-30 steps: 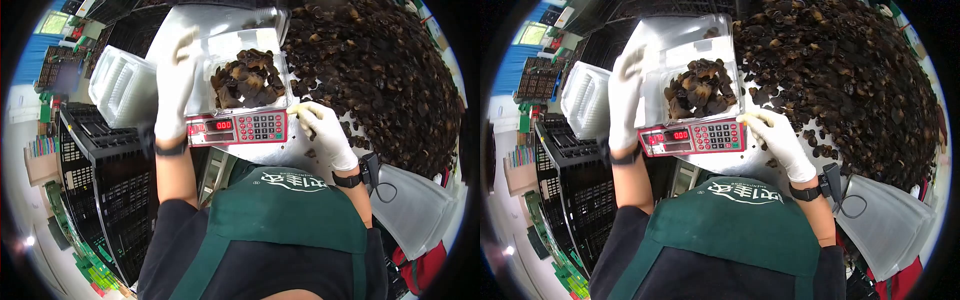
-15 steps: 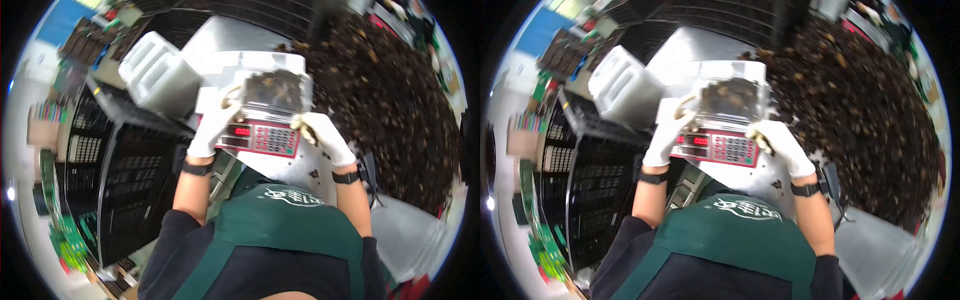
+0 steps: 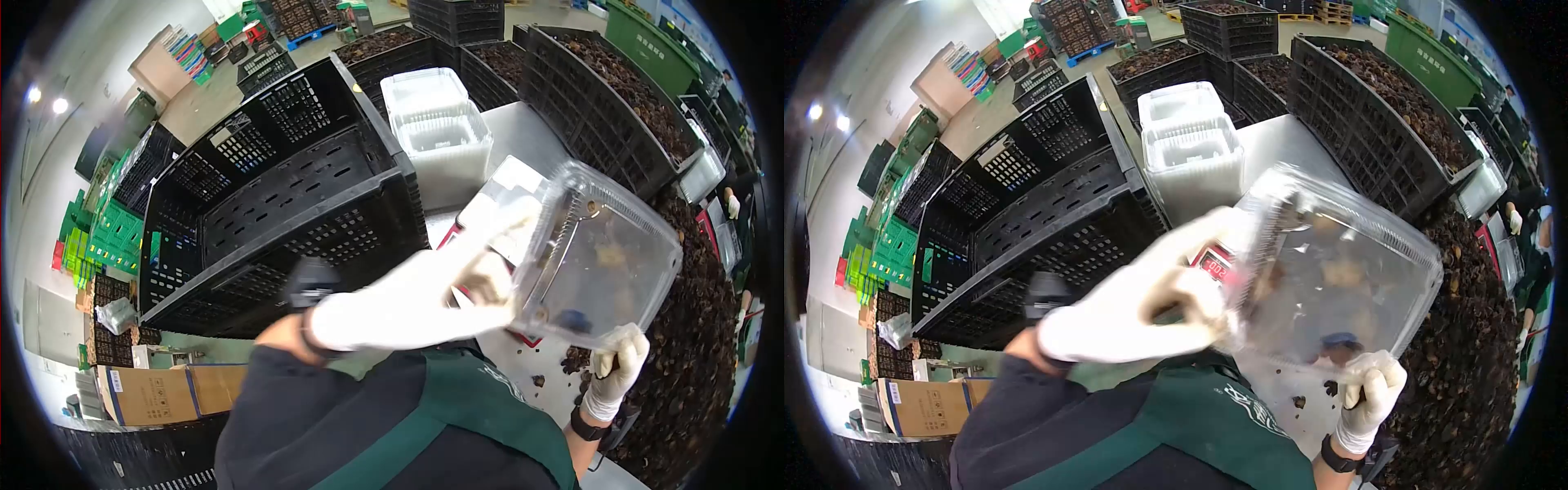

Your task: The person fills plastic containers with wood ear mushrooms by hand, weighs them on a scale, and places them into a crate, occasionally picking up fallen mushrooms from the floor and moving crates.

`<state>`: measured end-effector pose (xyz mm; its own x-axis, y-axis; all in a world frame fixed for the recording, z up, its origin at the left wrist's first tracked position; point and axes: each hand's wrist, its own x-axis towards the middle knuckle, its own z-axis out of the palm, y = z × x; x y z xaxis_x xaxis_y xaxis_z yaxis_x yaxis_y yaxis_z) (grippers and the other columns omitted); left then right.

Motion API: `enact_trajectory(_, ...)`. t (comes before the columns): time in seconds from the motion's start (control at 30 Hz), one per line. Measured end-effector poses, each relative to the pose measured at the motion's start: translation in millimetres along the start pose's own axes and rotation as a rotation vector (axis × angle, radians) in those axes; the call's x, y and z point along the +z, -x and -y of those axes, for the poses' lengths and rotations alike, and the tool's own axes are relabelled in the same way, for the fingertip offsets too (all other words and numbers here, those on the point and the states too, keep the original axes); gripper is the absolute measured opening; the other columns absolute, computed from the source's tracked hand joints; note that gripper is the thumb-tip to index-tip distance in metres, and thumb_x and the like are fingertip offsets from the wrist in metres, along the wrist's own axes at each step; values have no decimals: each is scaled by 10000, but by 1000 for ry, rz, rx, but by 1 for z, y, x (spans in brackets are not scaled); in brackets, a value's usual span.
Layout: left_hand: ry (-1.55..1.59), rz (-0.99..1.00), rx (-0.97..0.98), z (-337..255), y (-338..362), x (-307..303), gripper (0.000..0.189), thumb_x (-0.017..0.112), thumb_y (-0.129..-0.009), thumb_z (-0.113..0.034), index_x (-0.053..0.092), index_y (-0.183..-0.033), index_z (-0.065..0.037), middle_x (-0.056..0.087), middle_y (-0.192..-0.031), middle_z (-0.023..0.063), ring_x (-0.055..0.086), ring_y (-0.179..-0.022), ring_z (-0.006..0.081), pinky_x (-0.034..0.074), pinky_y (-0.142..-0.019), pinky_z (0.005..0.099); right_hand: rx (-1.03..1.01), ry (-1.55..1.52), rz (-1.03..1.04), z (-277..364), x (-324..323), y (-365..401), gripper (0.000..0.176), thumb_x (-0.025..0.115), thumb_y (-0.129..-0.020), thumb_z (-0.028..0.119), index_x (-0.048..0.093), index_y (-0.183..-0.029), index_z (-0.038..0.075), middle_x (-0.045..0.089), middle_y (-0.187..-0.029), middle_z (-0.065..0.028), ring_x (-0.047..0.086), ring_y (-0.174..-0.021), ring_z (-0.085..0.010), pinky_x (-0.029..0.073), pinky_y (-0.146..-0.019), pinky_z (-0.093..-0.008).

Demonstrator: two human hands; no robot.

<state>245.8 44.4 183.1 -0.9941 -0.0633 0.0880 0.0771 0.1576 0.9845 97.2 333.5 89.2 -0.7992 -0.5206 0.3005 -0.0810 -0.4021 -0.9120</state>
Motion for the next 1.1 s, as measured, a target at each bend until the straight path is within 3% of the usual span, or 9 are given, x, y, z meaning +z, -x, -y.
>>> enact_trajectory(0.13,-353,-318,189,-86,22,-63,1174,774,-730,-668,293,-1511,65,614,-1282,206,600,-1178,266,481,-953,375,-57,-22,174,14,40,-40,285,619,-896,199,571,-723,-23,498,-465,-30,384,-358,-66,269,-354,-226)
enact_trajectory(0.3,-545,108,-142,-119,21,-135,1069,822,-765,-493,299,-1525,47,462,-1481,161,436,-1357,211,315,-1148,346,20,124,371,28,159,-106,368,504,-1005,305,547,-785,12,458,-508,20,374,-396,-64,320,-436,-217)
enact_trajectory(0.5,-262,-362,-191,-68,45,-246,543,610,-988,-341,492,-1431,-49,602,-1192,-25,525,-989,58,453,-882,250,84,15,460,2,179,-142,392,478,-1053,295,667,-1122,-41,538,-637,5,441,-514,-39,347,-504,-198)
enact_trajectory(0.57,233,-445,-287,-28,50,-285,442,527,-1031,-227,470,-1413,-13,581,-1336,60,564,-1202,164,439,-1075,342,151,58,388,-10,161,-140,379,485,-1049,282,674,-1104,-42,510,-605,14,422,-501,-37,332,-502,-195)
enact_trajectory(0.7,490,-454,-458,84,30,-311,402,497,-1037,-279,507,-1340,-16,606,-1296,102,593,-1171,260,481,-1035,459,160,224,195,-26,165,-125,310,486,-1033,210,669,-1072,-36,507,-600,16,417,-477,-39,345,-473,-197)
enact_trajectory(0.77,181,-499,-754,150,17,-316,351,529,-1022,-291,534,-1253,-28,606,-1206,97,606,-1072,301,508,-988,508,312,317,250,-19,176,-118,276,502,-1005,136,697,-1171,33,565,-677,23,465,-562,-36,393,-559,-203)
enact_trajectory(0.83,111,-669,-969,199,-3,-303,315,566,-1012,-265,537,-1219,-30,571,-1089,102,588,-929,283,534,-940,493,215,400,262,-25,192,-112,296,578,-958,95,687,-1230,58,569,-685,22,474,-576,-45,422,-580,-220)
enact_trajectory(0.93,162,-865,-790,240,-22,-312,408,620,-985,-311,526,-1247,-14,541,-1095,128,567,-884,283,540,-922,493,-65,614,375,-40,206,-110,468,665,-892,68,631,-1353,141,566,-693,11,511,-643,-85,455,-649,-252)
enact_trajectory(1.1,-249,-458,-827,121,-10,-302,431,623,-967,-361,560,-1255,-47,539,-1275,149,558,-1128,303,500,-941,482,-445,650,344,-79,234,-127,385,658,-887,73,665,-1269,124,661,-794,-84,642,-691,-228,534,-692,-333)
